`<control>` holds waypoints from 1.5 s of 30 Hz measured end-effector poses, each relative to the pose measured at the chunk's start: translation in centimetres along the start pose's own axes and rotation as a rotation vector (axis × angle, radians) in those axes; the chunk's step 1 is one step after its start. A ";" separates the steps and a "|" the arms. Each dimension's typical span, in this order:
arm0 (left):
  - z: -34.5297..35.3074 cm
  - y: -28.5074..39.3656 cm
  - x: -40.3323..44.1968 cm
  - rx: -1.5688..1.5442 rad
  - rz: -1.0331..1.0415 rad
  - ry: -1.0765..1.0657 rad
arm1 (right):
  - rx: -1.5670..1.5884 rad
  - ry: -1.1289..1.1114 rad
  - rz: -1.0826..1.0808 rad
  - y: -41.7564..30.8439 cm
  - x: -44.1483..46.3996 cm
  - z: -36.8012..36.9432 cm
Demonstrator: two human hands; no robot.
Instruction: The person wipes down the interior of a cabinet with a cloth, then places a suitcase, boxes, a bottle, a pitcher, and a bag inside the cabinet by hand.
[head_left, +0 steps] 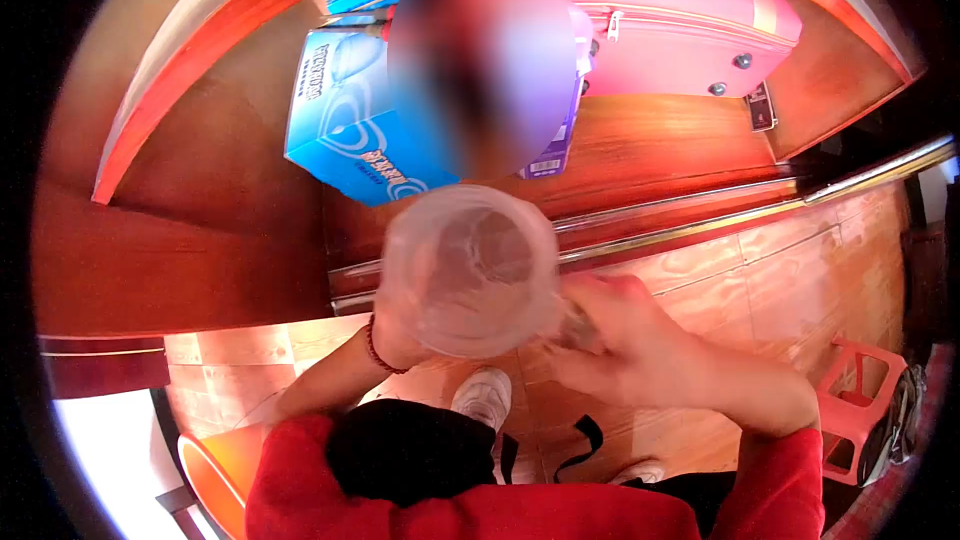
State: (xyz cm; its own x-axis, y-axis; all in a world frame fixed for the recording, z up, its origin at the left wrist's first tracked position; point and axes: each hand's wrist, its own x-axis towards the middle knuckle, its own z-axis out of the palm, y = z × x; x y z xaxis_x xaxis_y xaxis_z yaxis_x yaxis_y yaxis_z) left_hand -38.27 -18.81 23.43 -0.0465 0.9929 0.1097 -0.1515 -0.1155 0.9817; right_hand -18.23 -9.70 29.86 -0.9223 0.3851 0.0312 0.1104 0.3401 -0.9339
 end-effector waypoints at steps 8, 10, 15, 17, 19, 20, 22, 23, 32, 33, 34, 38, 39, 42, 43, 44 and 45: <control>5.3 -2.0 7.3 0.765 0.571 -0.134 | 0.404 0.413 0.298 1.1 -5.7 -4.1; 6.2 -2.9 9.1 0.708 0.460 -0.126 | 0.425 0.466 0.297 2.1 -4.7 -5.2; 7.9 -5.5 11.5 0.621 0.390 0.025 | 0.194 0.454 0.343 5.5 -1.8 -8.6; 7.8 -5.8 11.9 0.604 0.345 0.031 | 0.406 0.525 0.261 6.8 -0.6 -8.4; 7.5 -6.7 12.1 0.691 0.378 0.097 | 0.343 0.500 0.278 7.4 0.5 -8.8; 7.5 -6.9 12.2 0.713 0.381 0.115 | 0.384 0.467 0.302 7.6 1.0 -9.0; 7.5 -7.1 12.1 0.687 0.334 0.134 | 0.404 0.421 0.320 8.9 1.7 -9.5; 7.6 -6.8 12.0 0.639 0.281 0.135 | 0.413 0.424 0.323 9.0 2.0 -9.7; 7.5 -8.2 11.8 0.789 0.292 0.167 | 0.461 0.446 0.262 10.5 3.6 -11.1; 7.6 -8.3 11.6 0.871 0.349 0.159 | 0.425 0.428 0.260 10.5 4.0 -11.1; 7.6 -8.6 11.4 0.851 0.328 0.138 | 0.388 0.411 0.257 10.6 4.3 -11.1; 7.8 -9.5 10.0 0.836 0.340 0.054 | 0.272 0.557 0.191 11.3 0.7 -9.1; 8.1 -9.2 9.6 0.729 0.294 0.011 | 0.204 0.622 0.147 11.2 -0.2 -8.8; 8.8 -9.5 6.6 0.647 -0.061 -0.141 | 0.035 0.693 0.096 11.8 -4.4 -6.7; 9.2 -10.1 5.3 0.629 -0.091 -0.168 | 0.012 0.642 0.133 12.2 -6.8 -5.7; 9.6 -10.9 4.0 0.608 -0.128 -0.288 | -0.087 0.526 0.274 13.9 -9.2 -3.4; 9.9 -11.7 2.8 0.589 -0.159 -0.404 | -0.185 0.404 0.404 15.7 -11.5 -1.1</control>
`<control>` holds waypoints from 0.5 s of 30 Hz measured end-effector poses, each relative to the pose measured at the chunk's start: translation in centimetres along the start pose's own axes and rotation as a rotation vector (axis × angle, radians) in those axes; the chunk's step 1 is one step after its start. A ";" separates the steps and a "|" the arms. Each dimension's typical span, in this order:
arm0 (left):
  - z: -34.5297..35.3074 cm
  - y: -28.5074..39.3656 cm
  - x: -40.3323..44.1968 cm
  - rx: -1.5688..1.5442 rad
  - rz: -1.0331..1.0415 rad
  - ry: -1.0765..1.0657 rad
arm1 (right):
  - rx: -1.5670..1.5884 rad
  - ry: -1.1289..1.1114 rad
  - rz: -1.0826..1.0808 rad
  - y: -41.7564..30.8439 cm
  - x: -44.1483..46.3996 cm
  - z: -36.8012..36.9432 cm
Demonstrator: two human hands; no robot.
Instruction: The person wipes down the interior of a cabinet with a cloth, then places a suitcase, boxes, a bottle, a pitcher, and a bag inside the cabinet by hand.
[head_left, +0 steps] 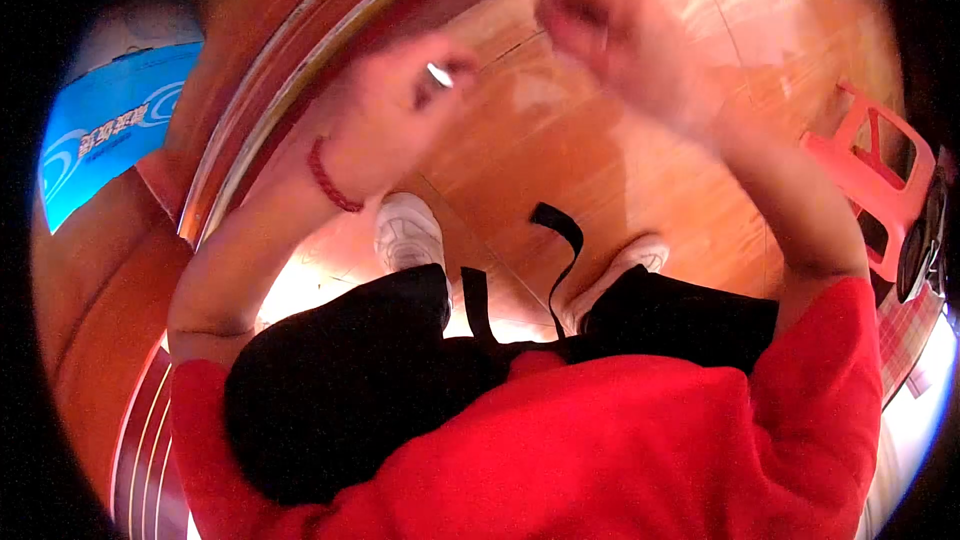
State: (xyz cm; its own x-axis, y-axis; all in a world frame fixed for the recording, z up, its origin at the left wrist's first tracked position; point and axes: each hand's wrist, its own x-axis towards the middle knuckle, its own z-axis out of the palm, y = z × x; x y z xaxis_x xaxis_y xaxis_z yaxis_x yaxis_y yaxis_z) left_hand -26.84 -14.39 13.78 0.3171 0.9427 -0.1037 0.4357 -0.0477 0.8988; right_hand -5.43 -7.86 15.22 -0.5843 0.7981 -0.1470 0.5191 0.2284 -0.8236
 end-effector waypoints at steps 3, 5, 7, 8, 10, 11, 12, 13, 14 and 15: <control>3.4 -1.6 -2.2 -0.021 0.038 -0.285 | -0.471 -0.358 -0.031 5.1 -8.5 5.8; 5.0 -1.6 -3.4 0.009 -0.004 -0.398 | -0.467 -0.612 0.133 5.1 -12.5 8.4; 6.3 -1.9 -4.0 0.027 -0.005 -0.595 | -0.400 -0.657 0.083 5.6 -15.3 10.1; 6.4 -1.7 -4.0 0.039 0.002 -0.595 | -0.339 -0.614 -0.024 6.0 -16.2 10.7; 6.7 -1.1 -3.5 0.058 0.014 -0.625 | -0.371 -0.799 -0.059 6.7 -16.6 11.1; 6.9 -1.6 -3.5 0.078 -0.022 -0.609 | -0.400 -0.999 -0.085 7.3 -16.6 11.3; 7.1 -2.0 -3.4 0.098 -0.058 -0.578 | -0.364 -1.086 -0.081 9.8 -17.4 12.3; 6.8 -2.1 -3.1 0.124 -0.092 -0.540 | -0.347 -1.081 -0.112 11.3 -17.4 12.6; 6.5 -1.5 -2.5 0.039 -0.196 -0.544 | -0.320 -1.016 -0.182 11.8 -16.6 12.3; 6.3 -0.9 -2.1 -0.002 -0.218 -0.484 | -0.300 -0.905 -0.279 11.7 -15.1 11.5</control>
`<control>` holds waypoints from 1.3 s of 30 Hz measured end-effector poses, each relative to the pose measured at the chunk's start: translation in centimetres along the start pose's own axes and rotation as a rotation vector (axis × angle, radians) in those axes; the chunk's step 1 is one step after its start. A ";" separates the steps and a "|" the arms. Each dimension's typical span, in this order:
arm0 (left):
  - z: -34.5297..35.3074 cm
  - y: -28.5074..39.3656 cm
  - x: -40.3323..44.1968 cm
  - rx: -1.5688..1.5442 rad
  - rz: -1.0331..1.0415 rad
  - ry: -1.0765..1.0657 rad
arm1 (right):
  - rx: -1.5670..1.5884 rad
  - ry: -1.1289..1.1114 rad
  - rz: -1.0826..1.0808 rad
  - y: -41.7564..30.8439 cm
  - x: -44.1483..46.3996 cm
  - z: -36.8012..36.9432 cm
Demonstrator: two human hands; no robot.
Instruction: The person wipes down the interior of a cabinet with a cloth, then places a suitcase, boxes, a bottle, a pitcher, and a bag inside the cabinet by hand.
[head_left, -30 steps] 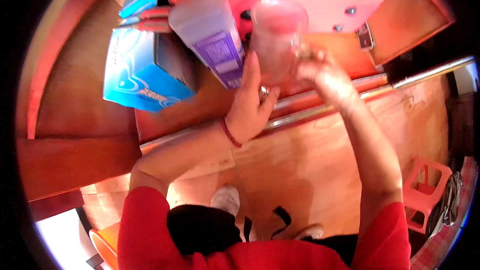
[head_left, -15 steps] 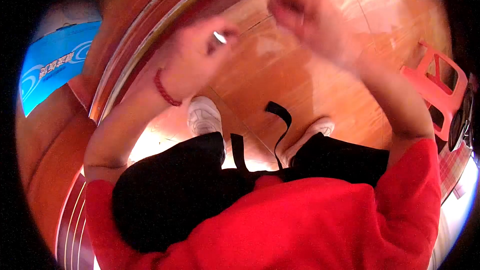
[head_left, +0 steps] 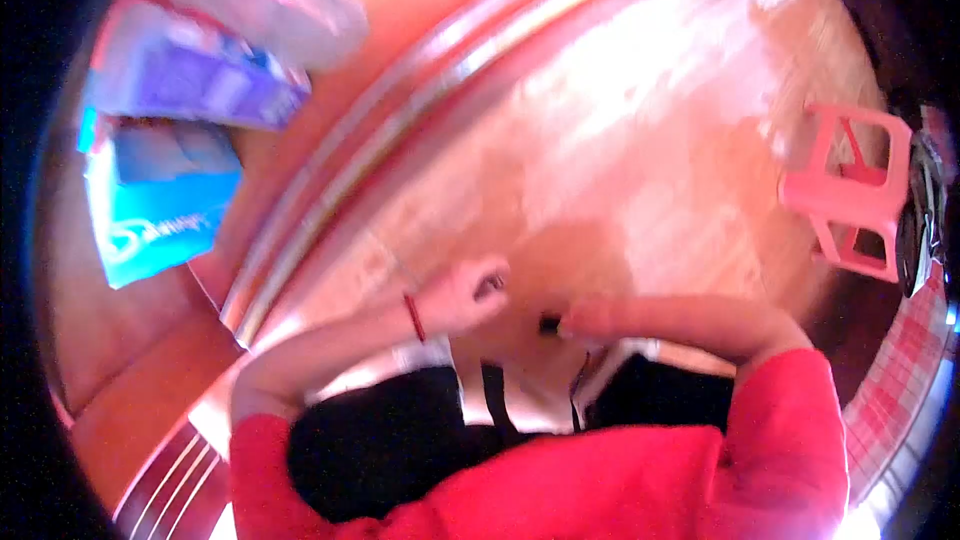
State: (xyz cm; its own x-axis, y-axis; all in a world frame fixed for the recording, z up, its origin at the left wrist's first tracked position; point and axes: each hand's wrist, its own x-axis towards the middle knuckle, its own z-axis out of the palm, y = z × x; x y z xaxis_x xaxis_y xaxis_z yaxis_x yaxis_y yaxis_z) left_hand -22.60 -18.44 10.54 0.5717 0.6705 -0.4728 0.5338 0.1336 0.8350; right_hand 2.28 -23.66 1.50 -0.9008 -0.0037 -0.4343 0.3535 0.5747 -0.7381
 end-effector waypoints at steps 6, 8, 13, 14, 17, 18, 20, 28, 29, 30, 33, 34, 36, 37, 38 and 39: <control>-2.7 2.2 0.8 -0.498 -0.197 0.093 | 0.992 0.799 0.208 -5.1 1.2 -14.8; -4.1 3.6 1.4 -0.656 -0.232 0.103 | 1.031 0.820 0.185 -6.1 1.5 -17.5; -4.8 6.4 3.1 -1.064 -0.146 0.174 | 0.886 1.052 0.095 -5.3 1.4 -18.4; -5.1 6.6 3.3 -1.101 -0.110 0.216 | 0.851 1.108 0.081 -5.9 0.8 -19.1; -6.6 7.3 3.3 -1.109 -0.040 0.244 | 0.720 1.203 0.003 -4.2 1.9 -19.1; -6.7 7.8 3.2 -1.097 -0.005 0.235 | 0.624 1.223 -0.057 -4.0 2.0 -19.0; -6.8 9.3 2.8 -1.040 0.016 0.234 | 0.612 1.234 0.017 -4.2 1.1 -19.3; -8.4 11.8 4.1 -0.547 0.048 0.258 | 1.124 1.208 0.001 -4.5 -1.5 -21.8; -8.5 12.0 4.5 -0.556 0.031 0.278 | 1.242 1.162 -0.006 -4.3 -1.7 -21.9; -8.6 12.0 4.9 -0.552 0.034 0.271 | 1.241 1.171 -0.005 -4.3 -1.9 -22.1; -8.7 11.3 6.8 -0.519 0.067 0.264 | 1.310 1.166 0.108 -3.8 -2.5 -22.8; -8.8 10.5 7.7 -0.270 0.197 0.389 | 1.262 1.238 0.128 -3.2 -2.7 -22.9; -9.4 10.4 9.1 -0.035 0.334 0.515 | 1.219 1.307 0.153 -1.9 -3.1 -23.3; -10.0 10.3 10.3 0.042 0.365 0.571 | 1.416 1.317 0.001 -0.9 -3.4 -23.9; -10.8 10.6 11.5 0.138 0.392 0.599 | 1.610 1.318 -0.157 0.0 -3.9 -24.5; -11.6 10.9 12.9 0.236 0.417 0.626 | 1.655 1.212 -0.362 0.5 -5.1 -25.3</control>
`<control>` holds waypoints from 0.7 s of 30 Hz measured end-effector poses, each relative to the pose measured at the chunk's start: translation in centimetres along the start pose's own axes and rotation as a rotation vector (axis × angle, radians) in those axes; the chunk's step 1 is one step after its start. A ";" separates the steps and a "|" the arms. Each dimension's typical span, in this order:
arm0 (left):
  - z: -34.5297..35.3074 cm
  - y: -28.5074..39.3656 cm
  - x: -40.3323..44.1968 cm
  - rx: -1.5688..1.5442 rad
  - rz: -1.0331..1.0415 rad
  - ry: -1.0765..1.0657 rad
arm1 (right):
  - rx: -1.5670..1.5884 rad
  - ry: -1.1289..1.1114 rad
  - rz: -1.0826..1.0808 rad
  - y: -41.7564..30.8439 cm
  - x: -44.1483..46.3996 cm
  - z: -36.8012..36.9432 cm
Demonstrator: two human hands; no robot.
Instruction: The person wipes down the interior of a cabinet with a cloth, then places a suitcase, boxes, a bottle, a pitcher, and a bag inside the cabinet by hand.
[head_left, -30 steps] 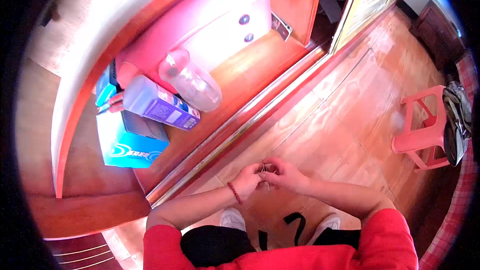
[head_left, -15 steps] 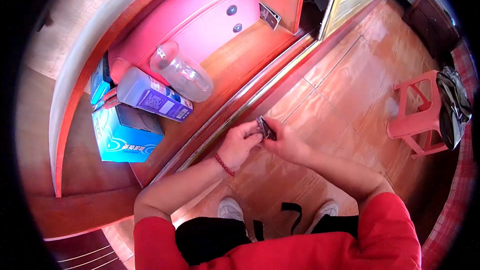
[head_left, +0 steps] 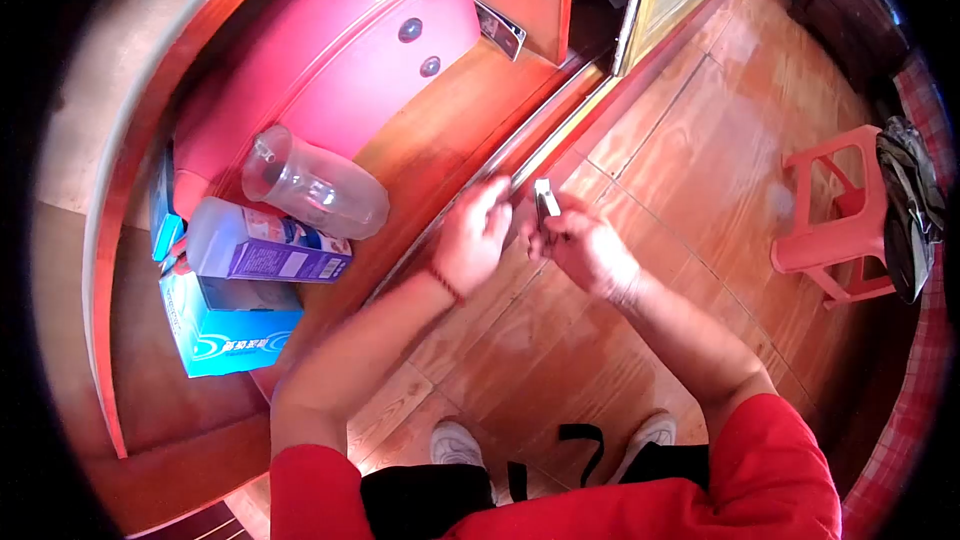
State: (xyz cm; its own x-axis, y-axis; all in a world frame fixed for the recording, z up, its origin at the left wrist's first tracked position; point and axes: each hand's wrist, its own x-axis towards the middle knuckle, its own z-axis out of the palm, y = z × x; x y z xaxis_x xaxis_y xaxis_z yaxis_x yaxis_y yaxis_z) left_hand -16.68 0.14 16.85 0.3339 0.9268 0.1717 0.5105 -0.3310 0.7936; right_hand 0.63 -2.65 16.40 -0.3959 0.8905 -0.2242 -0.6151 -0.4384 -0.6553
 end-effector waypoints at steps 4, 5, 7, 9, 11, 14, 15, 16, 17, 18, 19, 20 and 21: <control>1.4 -1.6 7.5 0.238 0.038 -0.025 | 0.101 -0.176 -0.105 -2.4 0.7 -1.2; 1.7 -2.4 9.2 0.331 0.095 -0.012 | 0.162 -0.181 -0.127 -2.7 0.8 -1.2; 2.7 -3.6 12.5 0.397 0.053 -0.077 | 0.276 -0.248 -0.166 -2.6 1.1 -2.9; 3.7 -3.9 15.3 0.393 -0.050 -0.124 | 0.277 -0.211 -0.175 -2.4 0.9 -3.7; 5.1 -4.8 17.6 0.451 -0.059 -0.115 | 0.294 -0.195 -0.174 -2.2 0.5 -4.3; 6.4 -5.2 19.7 0.697 -0.091 -0.169 | 0.335 -0.196 -0.156 -1.6 0.4 -5.5; 6.4 -5.1 19.4 0.689 -0.088 -0.162 | 0.344 -0.167 -0.173 -1.6 0.5 -5.4; 6.2 -4.9 19.1 0.685 -0.082 -0.153 | 0.351 -0.161 -0.170 -1.6 0.6 -5.4; 6.7 -6.8 18.8 0.760 0.100 0.007 | 0.382 -0.140 -0.166 -1.7 0.7 -5.4; 5.6 -6.1 18.4 0.764 0.104 0.003 | 0.413 -0.121 -0.162 -1.9 0.9 -5.3; 4.3 -5.4 17.6 0.266 -0.021 -0.064 | 0.457 -0.138 -0.151 -2.2 1.2 -5.1; 3.2 -4.1 16.4 -0.235 -0.145 -0.127 | 0.461 -0.137 -0.152 -2.3 1.5 -5.1; 2.9 -2.5 14.9 -0.793 -0.217 0.091 | 0.487 -0.126 -0.158 -2.3 1.7 -5.1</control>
State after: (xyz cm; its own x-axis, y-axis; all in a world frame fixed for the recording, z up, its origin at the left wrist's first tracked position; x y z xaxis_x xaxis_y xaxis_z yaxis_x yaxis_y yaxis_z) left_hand -10.70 14.29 15.75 0.2096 0.9777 -0.0134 -0.1657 0.0490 0.9849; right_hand 4.84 0.54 13.83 -0.3333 0.9419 -0.0421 -0.9075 -0.3326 -0.2567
